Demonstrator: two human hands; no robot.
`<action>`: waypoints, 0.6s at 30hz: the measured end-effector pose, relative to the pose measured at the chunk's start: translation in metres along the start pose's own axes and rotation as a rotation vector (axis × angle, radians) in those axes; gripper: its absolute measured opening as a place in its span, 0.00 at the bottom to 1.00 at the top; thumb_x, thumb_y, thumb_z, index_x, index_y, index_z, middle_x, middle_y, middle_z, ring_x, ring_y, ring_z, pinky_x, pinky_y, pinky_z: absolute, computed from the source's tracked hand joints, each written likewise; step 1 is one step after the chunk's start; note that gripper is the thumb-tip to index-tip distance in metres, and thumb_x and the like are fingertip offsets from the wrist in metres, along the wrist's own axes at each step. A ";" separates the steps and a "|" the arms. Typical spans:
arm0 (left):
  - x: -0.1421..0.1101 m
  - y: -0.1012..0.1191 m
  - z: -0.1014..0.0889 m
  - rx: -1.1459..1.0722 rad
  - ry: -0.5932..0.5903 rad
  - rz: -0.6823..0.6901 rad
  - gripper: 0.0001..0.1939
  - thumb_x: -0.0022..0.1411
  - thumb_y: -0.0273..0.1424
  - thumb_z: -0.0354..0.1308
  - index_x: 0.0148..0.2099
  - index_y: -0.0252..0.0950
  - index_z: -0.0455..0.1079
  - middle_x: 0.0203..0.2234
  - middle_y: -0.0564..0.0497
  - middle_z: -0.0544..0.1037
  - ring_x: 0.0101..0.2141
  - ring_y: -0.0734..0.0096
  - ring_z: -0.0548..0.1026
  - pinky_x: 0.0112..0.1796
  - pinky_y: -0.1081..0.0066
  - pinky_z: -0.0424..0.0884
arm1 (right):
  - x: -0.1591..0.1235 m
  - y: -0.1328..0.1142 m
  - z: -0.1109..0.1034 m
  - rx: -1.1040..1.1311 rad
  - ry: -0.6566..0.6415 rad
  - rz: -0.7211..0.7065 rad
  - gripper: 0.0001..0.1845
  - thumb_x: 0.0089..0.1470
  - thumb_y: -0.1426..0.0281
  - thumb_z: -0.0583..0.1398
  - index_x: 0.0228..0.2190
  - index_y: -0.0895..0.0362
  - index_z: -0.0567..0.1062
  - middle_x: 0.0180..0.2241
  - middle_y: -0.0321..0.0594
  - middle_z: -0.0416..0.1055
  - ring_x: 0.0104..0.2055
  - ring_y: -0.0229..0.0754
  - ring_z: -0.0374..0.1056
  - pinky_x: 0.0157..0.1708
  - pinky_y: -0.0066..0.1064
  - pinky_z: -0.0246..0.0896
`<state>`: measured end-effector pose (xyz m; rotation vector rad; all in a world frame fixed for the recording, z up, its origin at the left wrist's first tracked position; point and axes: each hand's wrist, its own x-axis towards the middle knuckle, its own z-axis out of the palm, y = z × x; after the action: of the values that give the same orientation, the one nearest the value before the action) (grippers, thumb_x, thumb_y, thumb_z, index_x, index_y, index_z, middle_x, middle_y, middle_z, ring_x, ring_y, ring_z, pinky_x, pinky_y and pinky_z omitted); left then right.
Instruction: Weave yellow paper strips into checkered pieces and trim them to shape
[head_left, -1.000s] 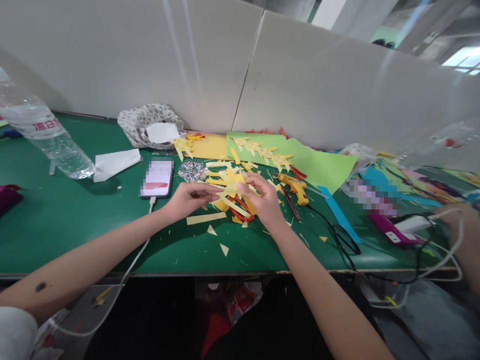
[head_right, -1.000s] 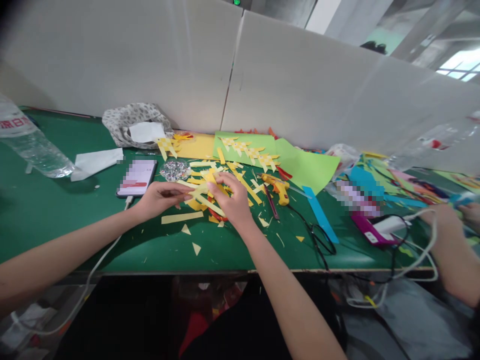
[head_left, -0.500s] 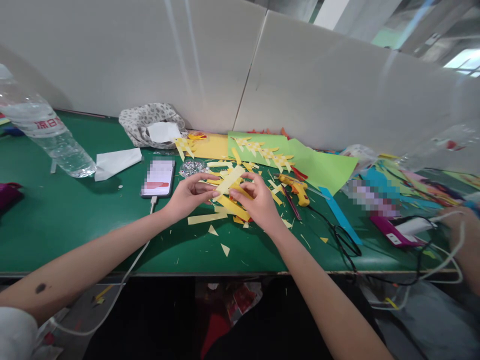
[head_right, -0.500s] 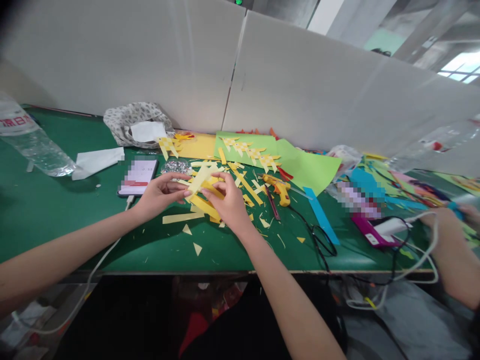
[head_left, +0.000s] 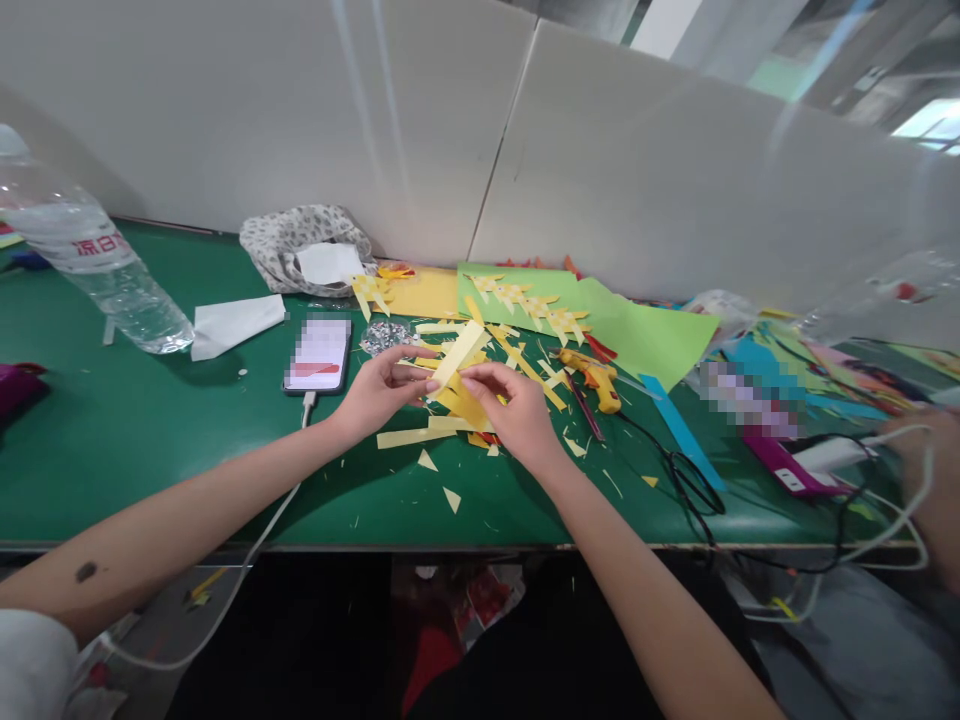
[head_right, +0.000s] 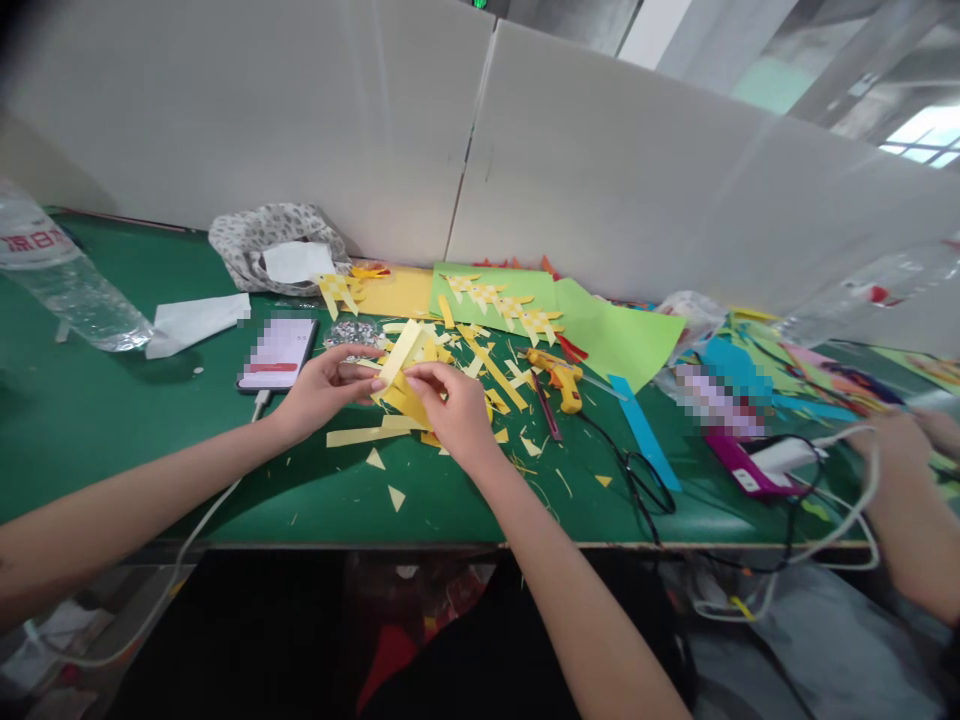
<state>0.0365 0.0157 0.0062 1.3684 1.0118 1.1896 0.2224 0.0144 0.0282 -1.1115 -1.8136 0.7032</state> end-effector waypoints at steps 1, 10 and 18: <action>0.000 0.000 0.000 0.004 -0.003 0.006 0.22 0.51 0.35 0.64 0.47 0.35 0.66 0.33 0.48 0.80 0.34 0.67 0.78 0.31 0.72 0.76 | 0.000 0.001 0.000 0.017 -0.022 0.008 0.06 0.51 0.68 0.59 0.33 0.53 0.74 0.33 0.37 0.76 0.36 0.40 0.72 0.39 0.35 0.67; 0.001 -0.006 -0.001 -0.022 -0.062 -0.003 0.21 0.50 0.34 0.64 0.46 0.35 0.66 0.30 0.50 0.79 0.31 0.70 0.78 0.32 0.71 0.76 | 0.000 0.004 0.000 -0.003 -0.068 0.025 0.14 0.51 0.66 0.59 0.40 0.54 0.66 0.33 0.39 0.77 0.34 0.41 0.72 0.35 0.35 0.66; 0.001 -0.004 0.000 -0.013 -0.043 -0.016 0.20 0.50 0.34 0.64 0.45 0.35 0.67 0.29 0.50 0.79 0.30 0.71 0.77 0.33 0.71 0.76 | 0.001 0.001 0.000 0.006 0.027 0.087 0.16 0.47 0.64 0.62 0.39 0.53 0.67 0.28 0.34 0.75 0.27 0.38 0.70 0.29 0.32 0.64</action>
<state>0.0368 0.0170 0.0021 1.3671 0.9817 1.1485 0.2227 0.0155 0.0280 -1.1961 -1.7483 0.7404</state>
